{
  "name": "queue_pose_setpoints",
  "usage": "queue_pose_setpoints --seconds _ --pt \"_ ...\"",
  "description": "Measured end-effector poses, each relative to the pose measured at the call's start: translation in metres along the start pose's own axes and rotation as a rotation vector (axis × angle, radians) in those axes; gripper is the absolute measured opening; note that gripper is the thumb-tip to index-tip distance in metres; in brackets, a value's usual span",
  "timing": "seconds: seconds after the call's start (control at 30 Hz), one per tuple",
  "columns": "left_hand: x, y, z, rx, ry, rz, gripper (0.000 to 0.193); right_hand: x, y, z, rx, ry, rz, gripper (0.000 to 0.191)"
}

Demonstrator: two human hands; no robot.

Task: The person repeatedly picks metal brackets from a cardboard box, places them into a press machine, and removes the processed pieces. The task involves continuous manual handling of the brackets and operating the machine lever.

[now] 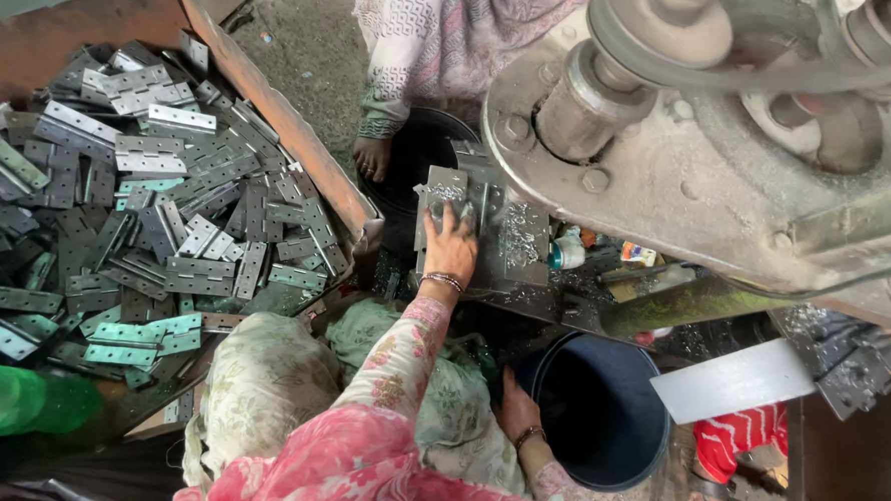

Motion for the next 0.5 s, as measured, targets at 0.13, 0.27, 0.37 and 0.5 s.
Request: queue_pose_setpoints --seconds 0.13,0.27,0.37,0.5 --pt "-0.003 -0.005 0.003 -0.091 -0.009 0.015 0.038 0.014 0.003 0.013 -0.109 -0.005 0.133 0.087" --pt "-0.004 -0.023 0.0 -0.132 -0.022 0.015 0.037 0.01 0.005 0.02 -0.155 0.041 0.129 0.08" --pt "-0.005 -0.034 -0.006 -0.086 -0.025 -0.003 0.038 0.018 0.006 0.026 -0.121 0.048 0.167 0.081" --pt "-0.009 -0.034 -0.003 -0.128 -0.005 -0.019 0.038 0.007 0.005 0.024 -0.043 -0.005 0.062 0.088"
Point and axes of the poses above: each hand's wrist, its own y-axis away from the middle knuckle, its own z-axis out of the palm, x = y × z, the point moved 10 cm from there along -y, towards the middle knuckle, and after that the axes turned 15 degrees about -y, right-handed, at the moved point
